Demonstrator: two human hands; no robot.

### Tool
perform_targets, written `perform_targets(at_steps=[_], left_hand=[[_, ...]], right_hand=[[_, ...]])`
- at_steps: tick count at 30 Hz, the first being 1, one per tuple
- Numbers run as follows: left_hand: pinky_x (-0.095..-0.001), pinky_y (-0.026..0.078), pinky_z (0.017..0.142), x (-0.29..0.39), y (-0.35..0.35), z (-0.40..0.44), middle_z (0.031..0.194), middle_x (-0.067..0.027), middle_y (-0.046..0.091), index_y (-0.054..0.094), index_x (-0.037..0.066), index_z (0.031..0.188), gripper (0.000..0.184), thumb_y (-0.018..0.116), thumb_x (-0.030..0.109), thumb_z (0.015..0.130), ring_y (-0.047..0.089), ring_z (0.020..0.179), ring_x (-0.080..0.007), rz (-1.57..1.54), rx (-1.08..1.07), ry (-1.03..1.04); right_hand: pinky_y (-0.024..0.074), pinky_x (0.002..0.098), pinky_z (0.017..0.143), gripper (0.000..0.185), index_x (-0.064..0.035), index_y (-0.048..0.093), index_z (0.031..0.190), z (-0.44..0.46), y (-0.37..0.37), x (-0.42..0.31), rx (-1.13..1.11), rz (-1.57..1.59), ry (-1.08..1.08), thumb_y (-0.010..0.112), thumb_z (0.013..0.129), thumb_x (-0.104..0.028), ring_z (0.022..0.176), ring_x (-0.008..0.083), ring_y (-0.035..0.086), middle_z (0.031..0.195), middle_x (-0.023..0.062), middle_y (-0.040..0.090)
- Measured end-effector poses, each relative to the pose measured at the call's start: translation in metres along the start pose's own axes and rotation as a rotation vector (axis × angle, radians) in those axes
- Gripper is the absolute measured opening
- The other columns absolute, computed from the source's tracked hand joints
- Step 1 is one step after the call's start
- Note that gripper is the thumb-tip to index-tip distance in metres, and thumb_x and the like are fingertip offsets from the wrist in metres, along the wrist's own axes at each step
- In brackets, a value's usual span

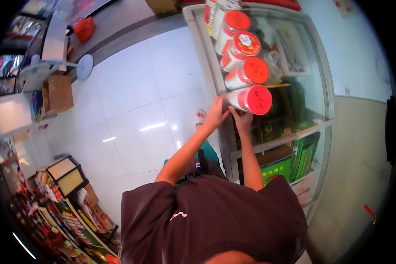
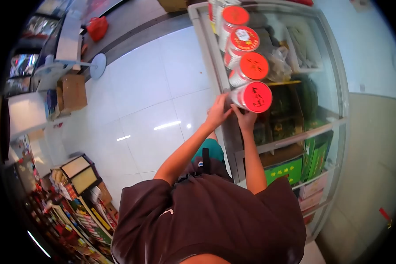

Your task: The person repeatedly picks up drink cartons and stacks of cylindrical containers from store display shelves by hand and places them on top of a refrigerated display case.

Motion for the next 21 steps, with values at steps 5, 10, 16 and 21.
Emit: perform_targets(at_steps=[5,10,16,21], left_hand=[[-0.0387,0.045,0.086,-0.006,-0.043,-0.073,0.116,-0.0149,0.052,0.050,0.005,0.119,0.041,0.062,0.013,0.080,0.054,0.100,-0.0333,-0.011,0.006,0.024],[-0.0390,0.045,0.082,-0.067,-0.123,-0.223,0.105,-0.0168,0.057,0.052,0.004,0.113,0.037,0.063,0.013,0.079,0.055,0.094,-0.0322,-0.036,0.274,-0.156],[-0.0382,0.046,0.085,-0.171,-0.202,-0.521,0.106,-0.0178,0.059,0.053,0.003,0.113,0.041,0.064,0.023,0.079,0.057,0.100,-0.0312,0.040,0.782,-0.475],[-0.0370,0.048,0.080,-0.242,-0.148,-0.765,0.095,-0.0143,0.065,0.058,0.003,0.105,0.039,0.066,0.026,0.075,0.062,0.093,-0.0298,-0.105,1.311,-0.985]], right_hand=[[0.0463,0.0339,0.081,0.065,0.0057,0.046,0.118,-0.011,-0.011,-0.021,0.211,0.110,-0.126,0.080,0.069,-0.019,0.105,0.0210,0.051,0.114,0.0157,0.049],[0.0421,0.0356,0.092,0.075,0.0058,0.039,0.127,0.000,-0.010,-0.001,0.099,-0.087,-0.227,0.080,0.070,-0.021,0.112,0.0245,0.049,0.123,0.0190,0.047],[0.0495,0.0404,0.080,0.063,0.0088,0.056,0.108,-0.065,0.026,0.004,0.336,-0.244,-0.182,0.083,0.062,-0.026,0.085,0.0290,0.064,0.096,0.0207,0.065],[0.0378,0.0437,0.088,0.060,0.0025,0.044,0.121,-0.228,0.140,-0.012,0.157,-0.570,-0.427,0.071,0.070,-0.017,0.098,0.0336,0.048,0.103,0.0180,0.051]])
Point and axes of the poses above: each hand's wrist, its own z-axis towards the middle knuckle, its own y-axis out of the palm, x = y × z, the point moved 10 cm from there along z, towards the middle knuckle
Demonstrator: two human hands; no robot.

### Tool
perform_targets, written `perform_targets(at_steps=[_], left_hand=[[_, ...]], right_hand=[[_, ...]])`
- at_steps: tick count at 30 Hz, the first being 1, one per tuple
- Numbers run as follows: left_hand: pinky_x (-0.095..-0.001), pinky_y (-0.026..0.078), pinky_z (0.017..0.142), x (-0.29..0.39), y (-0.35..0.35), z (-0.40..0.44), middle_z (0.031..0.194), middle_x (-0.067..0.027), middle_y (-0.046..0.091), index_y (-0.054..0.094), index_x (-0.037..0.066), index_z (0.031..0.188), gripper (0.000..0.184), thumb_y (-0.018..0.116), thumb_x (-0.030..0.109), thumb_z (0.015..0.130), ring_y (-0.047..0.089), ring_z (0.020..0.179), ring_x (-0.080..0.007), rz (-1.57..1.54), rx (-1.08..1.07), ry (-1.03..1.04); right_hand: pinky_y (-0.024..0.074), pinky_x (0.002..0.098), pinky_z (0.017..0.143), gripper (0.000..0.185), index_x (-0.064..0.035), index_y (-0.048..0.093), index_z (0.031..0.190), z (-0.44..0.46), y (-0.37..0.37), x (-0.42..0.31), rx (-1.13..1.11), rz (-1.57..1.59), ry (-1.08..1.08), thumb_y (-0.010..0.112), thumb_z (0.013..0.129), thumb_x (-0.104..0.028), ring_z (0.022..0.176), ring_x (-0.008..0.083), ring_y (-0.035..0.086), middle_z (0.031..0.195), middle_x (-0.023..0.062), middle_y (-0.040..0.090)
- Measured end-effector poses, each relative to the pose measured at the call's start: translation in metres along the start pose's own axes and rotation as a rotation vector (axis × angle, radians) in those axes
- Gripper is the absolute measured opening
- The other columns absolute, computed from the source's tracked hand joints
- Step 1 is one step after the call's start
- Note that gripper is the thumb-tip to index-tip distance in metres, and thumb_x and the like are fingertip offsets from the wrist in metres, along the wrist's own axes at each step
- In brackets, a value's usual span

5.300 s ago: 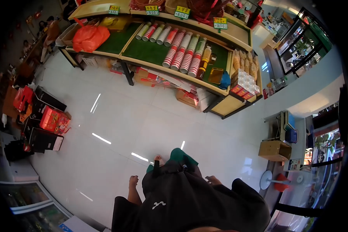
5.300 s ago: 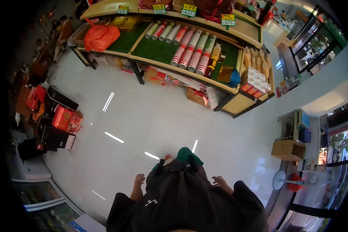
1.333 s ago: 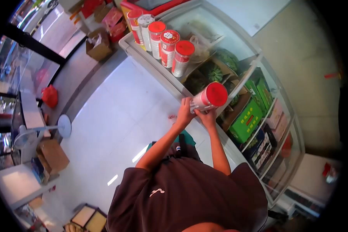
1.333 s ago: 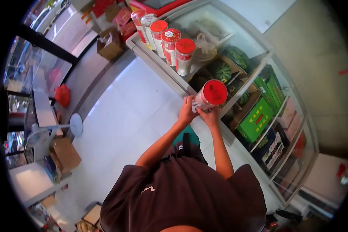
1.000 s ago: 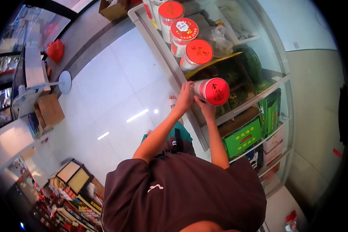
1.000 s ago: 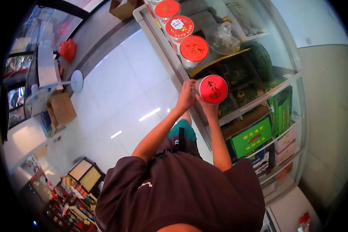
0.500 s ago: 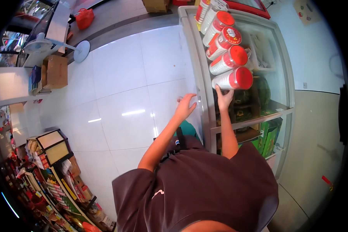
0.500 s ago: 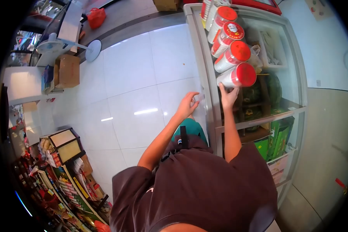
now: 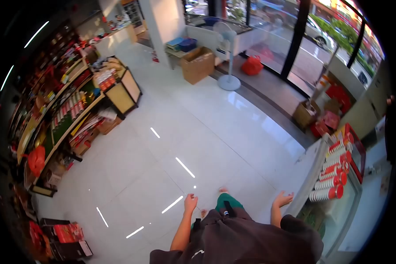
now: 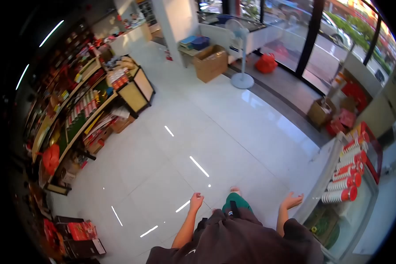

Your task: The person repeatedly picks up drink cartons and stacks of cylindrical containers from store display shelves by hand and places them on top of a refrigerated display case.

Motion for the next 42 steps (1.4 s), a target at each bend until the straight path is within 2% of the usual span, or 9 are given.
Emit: perform_targets(at_steps=[3,7,10,14,16,23,31,33,42], left_hand=[[-0.0337,0.049,0.074,-0.090,-0.064,-0.002,0.096,-0.0140,0.063,0.059,0.001,0.103,0.037,0.068,0.023,0.076,0.062,0.086,-0.0230,-0.145,0.173,-0.199],[-0.0345,0.048,0.070,-0.202,-0.132,-0.018,0.094,-0.0112,0.062,0.059,0.003,0.101,0.033,0.064,0.024,0.076,0.058,0.087,-0.0222,-0.370,0.359,-0.497],[-0.0304,0.046,0.050,-0.269,-0.170,-0.049,0.084,-0.0068,0.058,0.057,0.003,0.099,0.030,0.061,0.025,0.079,0.055,0.069,-0.0177,-0.321,0.447,-0.614],[-0.0315,0.042,0.040,-0.315,-0.206,-0.103,0.073,-0.0112,0.059,0.057,-0.002,0.094,0.027,0.058,0.021,0.079,0.051,0.052,-0.0173,-0.453,0.334,-0.740],[-0.0332,0.037,0.034,-0.274,-0.260,-0.114,0.053,-0.0080,0.050,0.058,-0.002,0.069,0.019,0.054,0.016,0.077,0.046,0.040,-0.0171,-0.123,0.788,-0.338],[-0.0358,0.039,0.043,-0.313,-0.291,-0.082,0.053,-0.0070,0.048,0.055,0.001,0.063,0.024,0.050,0.019,0.078,0.047,0.047,-0.0178,-0.339,0.464,-0.868],[-0.0402,0.048,0.067,-0.387,-0.427,0.165,0.081,-0.0150,0.061,0.057,-0.005,0.089,0.023,0.054,0.016,0.080,0.057,0.069,-0.0259,-0.464,0.593,-0.730],[-0.0264,0.037,0.038,-0.406,-0.468,0.255,0.066,-0.0049,0.053,0.055,0.003,0.094,0.024,0.053,0.023,0.082,0.047,0.048,-0.0127,-0.452,0.572,-0.533],[-0.0414,0.046,0.053,-0.421,-0.631,0.537,0.079,-0.0142,0.062,0.060,0.003,0.095,0.025,0.052,0.022,0.081,0.059,0.061,-0.0273,-0.121,-0.029,-0.508]], right_hand=[[0.0398,0.0422,0.085,0.062,0.0004,0.043,0.123,-0.114,0.063,-0.118,-0.471,0.152,-0.457,0.070,0.069,-0.014,0.093,0.0308,0.049,0.101,0.0168,0.051],[0.0474,0.0418,0.081,0.065,-0.0084,0.046,0.127,-0.296,0.160,-0.195,-1.914,-0.128,-0.861,0.069,0.072,-0.035,0.096,0.0307,0.058,0.110,0.0179,0.057],[0.0488,0.0387,0.082,0.061,-0.0046,0.054,0.119,-0.337,0.191,-0.208,-2.008,-0.520,-0.118,0.066,0.072,-0.042,0.096,0.0314,0.060,0.105,0.0195,0.062],[0.0528,0.0426,0.070,0.053,0.0027,0.059,0.106,-0.395,0.305,-0.270,-1.469,-0.192,-0.838,0.063,0.076,-0.041,0.085,0.0301,0.064,0.098,0.0188,0.064],[0.0530,0.0431,0.067,0.052,0.0036,0.059,0.106,-0.449,0.317,-0.306,-1.678,-0.373,-0.646,0.062,0.076,-0.040,0.082,0.0298,0.065,0.097,0.0184,0.064],[0.0529,0.0345,0.056,0.053,-0.0067,0.057,0.113,-0.665,0.311,-0.460,-2.019,-0.290,-0.631,0.062,0.076,-0.044,0.069,0.0207,0.064,0.092,0.0116,0.065],[0.0522,0.0317,0.059,0.051,-0.0091,0.053,0.119,-0.755,0.296,-0.612,-2.122,-0.153,-0.590,0.061,0.080,-0.041,0.072,0.0185,0.063,0.093,0.0102,0.065],[0.0527,0.0325,0.058,0.050,-0.0091,0.054,0.118,-0.743,0.328,-0.599,-2.020,-0.278,-0.495,0.062,0.079,-0.040,0.071,0.0189,0.063,0.092,0.0105,0.065],[0.0540,0.0441,0.071,0.044,-0.0006,0.054,0.118,-0.742,0.330,-0.612,-1.789,-0.680,-0.057,0.054,0.085,-0.031,0.085,0.0312,0.065,0.099,0.0185,0.064]])
Point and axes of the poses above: each hand's wrist, its own z-axis towards the middle knuckle, its own y-axis out of the palm, x = y × z, the point moved 10 cm from there along z, towards the middle knuckle
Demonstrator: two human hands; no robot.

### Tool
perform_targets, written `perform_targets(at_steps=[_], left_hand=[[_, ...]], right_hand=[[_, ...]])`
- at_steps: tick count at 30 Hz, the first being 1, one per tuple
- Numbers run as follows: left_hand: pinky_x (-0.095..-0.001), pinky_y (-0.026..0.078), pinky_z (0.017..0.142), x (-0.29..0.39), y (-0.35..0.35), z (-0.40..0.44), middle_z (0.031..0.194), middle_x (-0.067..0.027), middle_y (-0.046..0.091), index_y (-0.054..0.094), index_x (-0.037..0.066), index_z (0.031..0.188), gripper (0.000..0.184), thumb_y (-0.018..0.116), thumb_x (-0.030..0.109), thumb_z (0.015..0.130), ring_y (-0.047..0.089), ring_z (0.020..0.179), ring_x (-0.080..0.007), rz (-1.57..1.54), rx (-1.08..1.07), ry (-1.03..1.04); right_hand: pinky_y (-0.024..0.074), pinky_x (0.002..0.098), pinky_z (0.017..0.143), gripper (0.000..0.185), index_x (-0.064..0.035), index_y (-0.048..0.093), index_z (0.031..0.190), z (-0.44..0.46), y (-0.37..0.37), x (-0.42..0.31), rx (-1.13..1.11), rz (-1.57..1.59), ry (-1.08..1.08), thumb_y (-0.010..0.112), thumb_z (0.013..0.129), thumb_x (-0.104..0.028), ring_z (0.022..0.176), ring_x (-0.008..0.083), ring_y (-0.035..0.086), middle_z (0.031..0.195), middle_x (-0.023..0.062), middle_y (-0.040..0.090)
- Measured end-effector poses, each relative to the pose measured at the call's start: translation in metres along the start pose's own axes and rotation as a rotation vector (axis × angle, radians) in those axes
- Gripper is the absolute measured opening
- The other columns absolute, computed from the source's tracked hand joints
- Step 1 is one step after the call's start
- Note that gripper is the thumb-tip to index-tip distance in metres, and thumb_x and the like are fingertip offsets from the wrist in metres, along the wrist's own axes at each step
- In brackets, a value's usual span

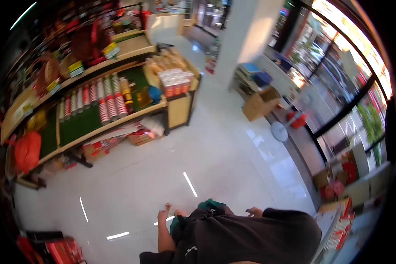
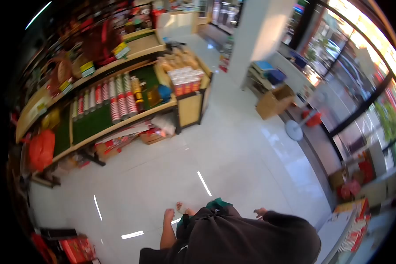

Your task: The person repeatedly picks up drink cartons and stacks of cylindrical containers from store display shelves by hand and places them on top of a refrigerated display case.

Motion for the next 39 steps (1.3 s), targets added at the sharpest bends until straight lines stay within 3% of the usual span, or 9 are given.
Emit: perform_targets(at_steps=[2,11,21,25,32,34,36,37,39], left_hand=[[-0.0473,0.047,0.072,0.047,-0.053,0.028,0.084,-0.0248,0.061,0.064,0.000,0.085,0.027,0.046,0.021,0.081,0.059,0.075,-0.0369,0.290,0.281,0.450],[-0.0348,0.050,0.060,0.080,-0.191,0.128,0.086,-0.0074,0.062,0.060,0.006,0.100,0.033,0.060,0.033,0.080,0.059,0.077,-0.0192,-0.599,0.277,-0.157],[-0.0400,0.046,0.086,0.109,-0.303,0.281,0.100,-0.0173,0.062,0.061,0.004,0.102,0.037,0.061,0.034,0.081,0.057,0.097,-0.0338,-0.122,0.373,-0.110],[-0.0420,0.045,0.085,0.195,-0.425,0.370,0.100,-0.0182,0.060,0.054,0.003,0.108,0.036,0.061,0.026,0.081,0.056,0.095,-0.0346,-0.062,0.554,-0.152],[-0.0368,0.045,0.058,0.359,-0.540,0.507,0.073,-0.0133,0.057,0.056,0.000,0.093,0.019,0.056,0.016,0.082,0.054,0.065,-0.0253,-0.782,0.586,0.398],[-0.0494,0.042,0.081,0.321,-0.515,0.556,0.107,-0.0206,0.054,0.047,0.001,0.112,0.055,0.061,0.042,0.078,0.052,0.097,-0.0378,0.393,0.889,0.386],[-0.0453,0.032,0.103,0.305,-0.501,0.587,0.137,-0.0234,0.035,0.026,0.002,0.138,0.083,0.059,0.050,0.079,0.032,0.127,-0.0418,0.338,0.698,0.153],[-0.0437,0.029,0.105,0.304,-0.478,0.592,0.139,-0.0241,0.032,0.022,0.003,0.141,0.085,0.058,0.050,0.080,0.027,0.129,-0.0410,-0.461,0.141,0.054],[-0.0420,0.040,0.095,0.312,-0.474,0.579,0.123,-0.0253,0.048,0.044,0.000,0.126,0.062,0.057,0.043,0.083,0.046,0.113,-0.0399,-0.518,0.351,0.084]], right_hand=[[0.0533,0.0434,0.065,0.043,-0.0017,0.053,0.116,-0.003,0.023,-0.070,0.007,0.037,-0.036,0.055,0.085,-0.032,0.080,0.0307,0.064,0.098,0.0192,0.063],[0.0524,0.0413,0.064,0.044,-0.0065,0.052,0.115,0.041,0.154,-0.449,-0.229,-0.045,-0.356,0.058,0.083,-0.036,0.077,0.0282,0.062,0.098,0.0179,0.062],[0.0490,0.0317,0.052,0.036,-0.0003,0.056,0.103,0.133,0.289,-0.932,0.022,-0.441,-1.033,0.061,0.082,-0.029,0.054,0.0177,0.060,0.074,0.0099,0.064],[0.0481,0.0375,0.076,0.048,0.0016,0.051,0.113,-0.007,0.314,-1.121,-0.109,-0.238,-1.128,0.063,0.080,-0.032,0.087,0.0298,0.061,0.095,0.0184,0.062],[0.0473,0.0433,0.087,0.088,0.0013,0.032,0.127,0.023,0.373,-1.174,0.340,-0.415,-0.647,0.077,0.062,-0.038,0.110,0.0363,0.051,0.128,0.0248,0.039],[0.0490,0.0418,0.083,0.096,0.0019,0.030,0.126,0.045,0.388,-1.195,0.058,-0.271,-0.641,0.081,0.055,-0.038,0.104,0.0326,0.056,0.122,0.0230,0.047],[0.0469,0.0398,0.088,0.111,0.0045,0.024,0.128,0.082,0.397,-1.180,0.097,-0.387,-0.511,0.084,0.050,-0.047,0.109,0.0308,0.054,0.124,0.0220,0.047],[0.0459,0.0388,0.090,0.119,0.0058,0.022,0.129,0.100,0.400,-1.169,0.084,-0.413,-0.470,0.085,0.047,-0.052,0.112,0.0298,0.052,0.125,0.0215,0.047],[0.0501,0.0367,0.084,0.106,0.0052,0.034,0.124,0.090,0.387,-1.158,0.054,-0.386,-0.515,0.085,0.049,-0.050,0.102,0.0293,0.059,0.114,0.0204,0.055]])
Point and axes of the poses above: each hand's wrist, its own z-axis towards the middle knuckle, its own y-axis out of the palm, x = y × z, the point moved 10 cm from there along z, towards the middle knuckle
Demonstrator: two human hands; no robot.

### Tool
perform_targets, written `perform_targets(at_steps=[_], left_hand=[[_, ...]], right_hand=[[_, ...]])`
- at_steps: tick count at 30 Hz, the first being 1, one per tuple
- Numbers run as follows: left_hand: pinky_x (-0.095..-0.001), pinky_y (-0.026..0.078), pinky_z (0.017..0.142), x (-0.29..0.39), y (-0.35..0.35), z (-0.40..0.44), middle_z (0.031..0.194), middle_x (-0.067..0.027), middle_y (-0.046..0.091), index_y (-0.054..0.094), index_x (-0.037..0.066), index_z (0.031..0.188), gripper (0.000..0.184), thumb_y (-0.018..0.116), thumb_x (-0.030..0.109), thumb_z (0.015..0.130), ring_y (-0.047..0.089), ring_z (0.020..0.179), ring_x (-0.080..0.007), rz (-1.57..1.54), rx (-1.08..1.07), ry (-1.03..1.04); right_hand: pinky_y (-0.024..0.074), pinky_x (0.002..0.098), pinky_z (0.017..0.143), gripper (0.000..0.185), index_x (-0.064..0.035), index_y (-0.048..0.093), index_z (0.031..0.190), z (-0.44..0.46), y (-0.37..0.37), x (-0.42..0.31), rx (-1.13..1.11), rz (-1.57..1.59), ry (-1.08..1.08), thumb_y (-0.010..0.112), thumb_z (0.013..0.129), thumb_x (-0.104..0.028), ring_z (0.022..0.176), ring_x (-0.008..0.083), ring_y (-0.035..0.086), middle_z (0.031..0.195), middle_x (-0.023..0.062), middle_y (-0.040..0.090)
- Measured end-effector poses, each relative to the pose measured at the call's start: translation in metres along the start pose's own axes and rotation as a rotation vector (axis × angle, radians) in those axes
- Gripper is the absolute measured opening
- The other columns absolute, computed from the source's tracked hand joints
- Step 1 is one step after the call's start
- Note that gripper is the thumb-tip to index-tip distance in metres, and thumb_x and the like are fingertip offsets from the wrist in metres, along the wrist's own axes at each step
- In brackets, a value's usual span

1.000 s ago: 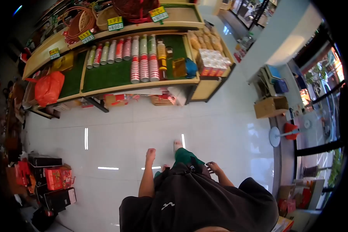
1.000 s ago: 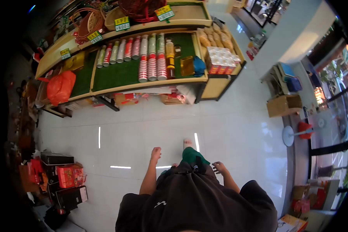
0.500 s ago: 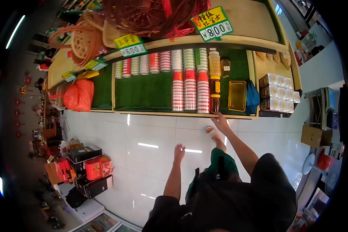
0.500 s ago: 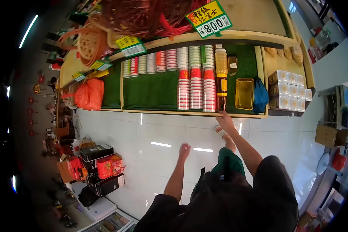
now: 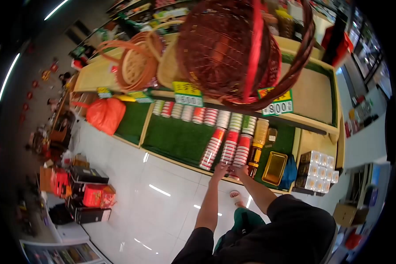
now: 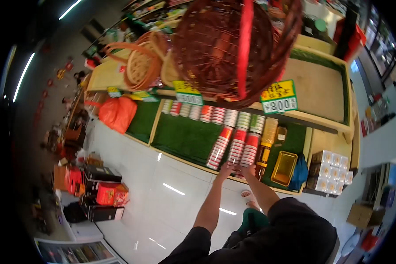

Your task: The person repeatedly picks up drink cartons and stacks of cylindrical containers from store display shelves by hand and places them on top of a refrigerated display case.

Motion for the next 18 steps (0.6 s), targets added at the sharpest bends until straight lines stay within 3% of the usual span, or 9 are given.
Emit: perform_targets(at_steps=[1,2,5,8,9,12,13,15,18], left_hand=[[-0.0324,0.047,0.067,0.023,-0.011,-0.011,0.087,-0.0101,0.064,0.057,0.000,0.097,0.033,0.062,0.030,0.084,0.058,0.075,-0.0172,-0.008,0.187,0.224],[-0.0342,0.047,0.068,0.031,-0.012,-0.029,0.089,-0.0094,0.063,0.058,0.001,0.100,0.034,0.057,0.033,0.087,0.057,0.080,-0.0159,0.183,0.262,0.142],[-0.0313,0.045,0.069,0.054,0.010,-0.104,0.098,-0.0060,0.061,0.054,0.005,0.114,0.045,0.052,0.042,0.088,0.055,0.088,-0.0149,-0.338,0.056,0.068],[-0.0325,0.046,0.078,0.058,0.027,-0.199,0.125,-0.0051,0.047,0.035,0.010,0.135,0.065,0.052,0.049,0.087,0.049,0.108,-0.0181,-0.454,0.037,-0.032],[-0.0308,0.043,0.087,0.051,0.026,-0.225,0.117,-0.0116,0.054,0.044,0.004,0.127,0.063,0.058,0.049,0.085,0.052,0.103,-0.0198,-0.539,0.172,0.095],[-0.0336,0.041,0.093,0.030,0.040,-0.316,0.121,-0.0146,0.052,0.042,0.002,0.128,0.065,0.063,0.043,0.083,0.050,0.111,-0.0212,-0.627,0.252,0.038],[-0.0336,0.041,0.093,0.031,0.042,-0.344,0.121,-0.0146,0.052,0.042,0.002,0.128,0.065,0.063,0.043,0.083,0.050,0.111,-0.0212,-0.652,0.307,0.054],[-0.0356,0.041,0.095,0.037,0.029,-0.418,0.121,-0.0151,0.053,0.038,0.000,0.130,0.069,0.070,0.032,0.079,0.051,0.111,-0.0221,-0.662,0.515,0.262],[-0.0358,0.043,0.094,-0.012,0.043,-0.529,0.119,-0.0144,0.055,0.037,-0.001,0.129,0.069,0.075,0.022,0.075,0.054,0.108,-0.0220,-0.848,0.721,0.181]], right_hand=[[0.0520,0.0349,0.078,0.091,0.0040,0.043,0.116,-0.015,-0.006,-0.004,-0.057,0.111,-0.062,0.085,0.052,-0.046,0.095,0.0269,0.061,0.107,0.0178,0.059],[0.0539,0.0331,0.072,0.077,0.0028,0.051,0.108,-0.024,-0.014,-0.014,-0.118,0.220,-0.121,0.084,0.055,-0.043,0.089,0.0245,0.064,0.099,0.0151,0.062],[0.0542,0.0299,0.065,0.048,-0.0008,0.058,0.095,-0.071,-0.003,-0.013,-0.380,0.491,-0.169,0.081,0.065,-0.031,0.083,0.0199,0.065,0.089,0.0093,0.063],[0.0545,0.0291,0.068,0.057,-0.0010,0.046,0.113,-0.139,-0.004,-0.012,-0.697,0.512,-0.527,0.077,0.070,-0.019,0.091,0.0168,0.062,0.106,0.0120,0.059],[0.0548,0.0299,0.068,0.059,-0.0012,0.042,0.117,-0.161,-0.004,0.001,-0.717,0.487,-0.615,0.076,0.071,-0.015,0.092,0.0177,0.061,0.108,0.0109,0.058],[0.0542,0.0303,0.075,0.073,-0.0011,0.029,0.126,-0.232,0.000,0.053,-0.807,0.303,-0.998,0.076,0.070,-0.008,0.099,0.0200,0.058,0.114,0.0099,0.053],[0.0502,0.0337,0.085,0.083,-0.0015,0.026,0.129,-0.279,-0.003,0.068,-0.941,0.238,-0.852,0.079,0.065,-0.009,0.106,0.0225,0.055,0.117,0.0125,0.051],[0.0477,0.0356,0.089,0.086,-0.0012,0.026,0.130,-0.336,0.012,0.093,-0.992,-0.002,-1.080,0.079,0.063,-0.011,0.108,0.0238,0.054,0.118,0.0140,0.051],[0.0443,0.0380,0.093,0.091,-0.0003,0.027,0.131,-0.434,0.044,0.144,-1.148,-0.370,-1.344,0.081,0.060,-0.015,0.110,0.0260,0.052,0.120,0.0166,0.051]])
Point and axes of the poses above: each hand's wrist, its own z-axis towards the middle knuckle, its own y-axis out of the palm, x = y × z, the point moved 10 cm from there along z, towards the middle knuckle
